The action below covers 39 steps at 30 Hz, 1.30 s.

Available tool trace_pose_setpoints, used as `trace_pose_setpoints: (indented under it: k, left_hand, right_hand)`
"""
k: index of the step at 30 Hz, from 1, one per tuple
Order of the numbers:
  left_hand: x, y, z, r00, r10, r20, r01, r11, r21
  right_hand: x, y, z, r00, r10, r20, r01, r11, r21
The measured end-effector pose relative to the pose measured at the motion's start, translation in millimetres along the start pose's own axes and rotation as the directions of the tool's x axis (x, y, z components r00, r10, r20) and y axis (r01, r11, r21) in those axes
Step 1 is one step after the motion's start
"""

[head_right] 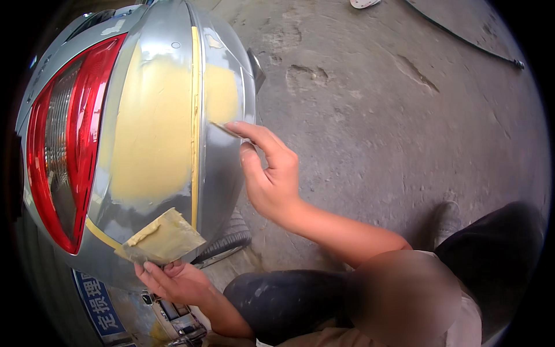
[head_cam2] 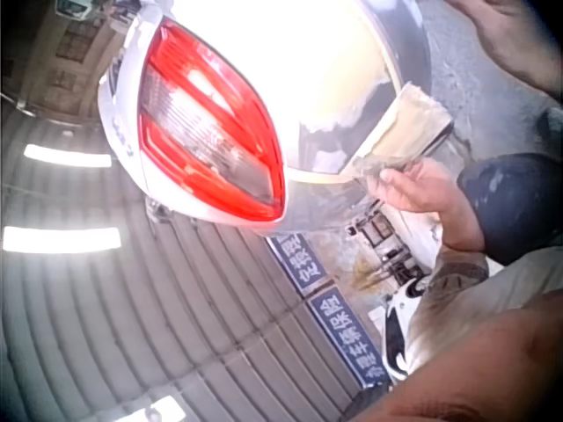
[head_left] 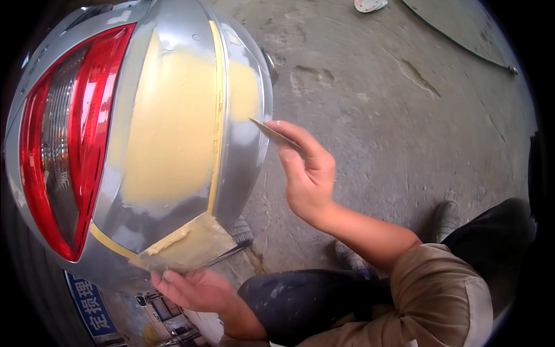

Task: The person applies a yellowish body filler to the rear bumper of a silver car using a putty knife. They spread the filler over a taped-off area near the taillight, smoothing it with repeated strokes.

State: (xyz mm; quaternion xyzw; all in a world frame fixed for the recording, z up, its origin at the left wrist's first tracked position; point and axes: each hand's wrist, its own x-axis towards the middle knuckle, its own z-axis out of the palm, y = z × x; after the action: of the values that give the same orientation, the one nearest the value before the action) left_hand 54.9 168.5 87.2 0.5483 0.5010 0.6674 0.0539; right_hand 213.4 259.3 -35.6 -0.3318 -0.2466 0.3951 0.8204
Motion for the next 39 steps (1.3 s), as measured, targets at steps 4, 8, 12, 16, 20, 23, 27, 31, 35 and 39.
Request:
trace_pose_setpoints:
  k: [4,8,12,16,20,23,27,31,35,39]
  left_hand:
    - [-6,1,18,0.971,-0.136,0.197,0.15,0.987,-0.056]
    - [-5,1,18,0.908,-0.178,0.38,0.218,0.974,-0.066]
    - [-7,8,20,0.985,-0.148,0.088,0.148,0.989,0.002]
    - [1,12,14,0.995,-0.098,-0.006,0.098,0.994,-0.048]
    - [5,8,10,0.998,-0.017,-0.063,0.013,0.998,-0.057]
    - [2,6,-1,0.996,-0.071,0.045,0.074,0.994,-0.076]
    - [0,0,-7,0.992,-0.091,0.088,0.094,0.995,-0.038]
    - [0,-2,-13,0.99,-0.1,0.103,0.104,0.994,-0.041]
    - [-3,5,-7,0.99,-0.08,0.114,0.081,0.997,-0.008]
    - [-3,0,-22,0.993,-0.063,0.103,0.065,0.998,-0.009]
  right_hand:
    - [10,-50,-10,0.864,0.093,0.494,-0.312,0.87,0.382]
    - [11,-56,-5,0.613,-0.24,0.752,-0.335,0.784,0.523]
    - [13,-42,-11,0.533,-0.176,0.828,-0.148,0.944,0.296]
    - [32,-13,-35,0.449,-0.098,0.888,0.038,0.995,0.09]
    - [74,39,-68,0.863,0.501,0.068,-0.502,0.835,0.227]
    - [101,51,-83,0.866,0.498,-0.039,-0.431,0.785,0.445]
    - [106,70,-57,0.983,0.183,0.023,-0.185,0.977,0.11]
    - [115,76,-20,0.993,-0.053,0.11,0.068,0.987,-0.143]
    - [121,73,-2,0.987,0.028,0.161,0.012,0.969,-0.246]
    - [123,77,14,0.99,-0.01,0.143,0.044,0.97,-0.239]
